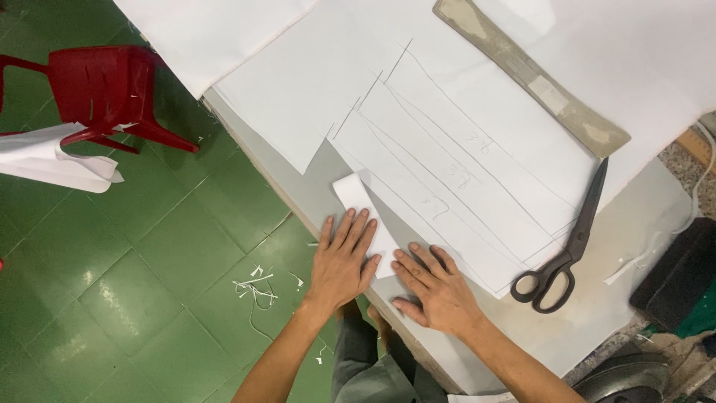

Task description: The person uses shears to cut a large piece of white fabric along drawn lines on a table. They trim the edges and separate sections of the fabric, leaving cut pieces on the table and floor.

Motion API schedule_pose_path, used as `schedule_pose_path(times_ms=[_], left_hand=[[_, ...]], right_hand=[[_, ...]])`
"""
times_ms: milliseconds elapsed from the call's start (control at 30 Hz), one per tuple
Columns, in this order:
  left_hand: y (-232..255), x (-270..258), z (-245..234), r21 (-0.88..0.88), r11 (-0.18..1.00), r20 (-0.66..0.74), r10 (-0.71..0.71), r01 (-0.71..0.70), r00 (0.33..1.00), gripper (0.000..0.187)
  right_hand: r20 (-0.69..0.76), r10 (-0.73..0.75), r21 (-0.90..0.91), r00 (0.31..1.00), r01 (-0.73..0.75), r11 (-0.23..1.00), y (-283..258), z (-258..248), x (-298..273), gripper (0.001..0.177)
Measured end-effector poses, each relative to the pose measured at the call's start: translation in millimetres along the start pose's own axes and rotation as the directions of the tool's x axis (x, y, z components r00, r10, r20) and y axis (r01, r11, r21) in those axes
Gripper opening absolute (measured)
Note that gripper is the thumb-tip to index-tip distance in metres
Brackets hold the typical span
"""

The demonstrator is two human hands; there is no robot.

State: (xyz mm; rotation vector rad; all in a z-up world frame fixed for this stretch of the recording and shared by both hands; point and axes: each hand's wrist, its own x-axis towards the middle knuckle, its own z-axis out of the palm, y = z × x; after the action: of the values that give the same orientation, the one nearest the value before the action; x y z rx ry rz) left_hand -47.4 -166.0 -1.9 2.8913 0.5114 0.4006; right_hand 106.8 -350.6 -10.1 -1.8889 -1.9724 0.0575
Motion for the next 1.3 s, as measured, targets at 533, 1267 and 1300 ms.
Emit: schedule_pose_path(times_ms=[533,1267,1300], left_hand=[[5,-9,2,-0.013,1.000,0.103,-0.023,0.024,0.994,0.058],[17,-8,6,0.014,0.998,0.022,-0.056,0.056,0.998,0.055],[17,-9,7,0.017,0.998,0.015,-0.054,0.054,0.998,0.055]], right_hand=[[0.003,-0.009,0.000,1.000,0.009,1.000,0,-6,5,0.064],[-0.247,0.761,-0.036,0.600,-0.791,0.611,49,-57,-99,0.059],[-0.152,0.841,-0.029,0.519,-0.853,0.521,53,-51,-115,0.070]])
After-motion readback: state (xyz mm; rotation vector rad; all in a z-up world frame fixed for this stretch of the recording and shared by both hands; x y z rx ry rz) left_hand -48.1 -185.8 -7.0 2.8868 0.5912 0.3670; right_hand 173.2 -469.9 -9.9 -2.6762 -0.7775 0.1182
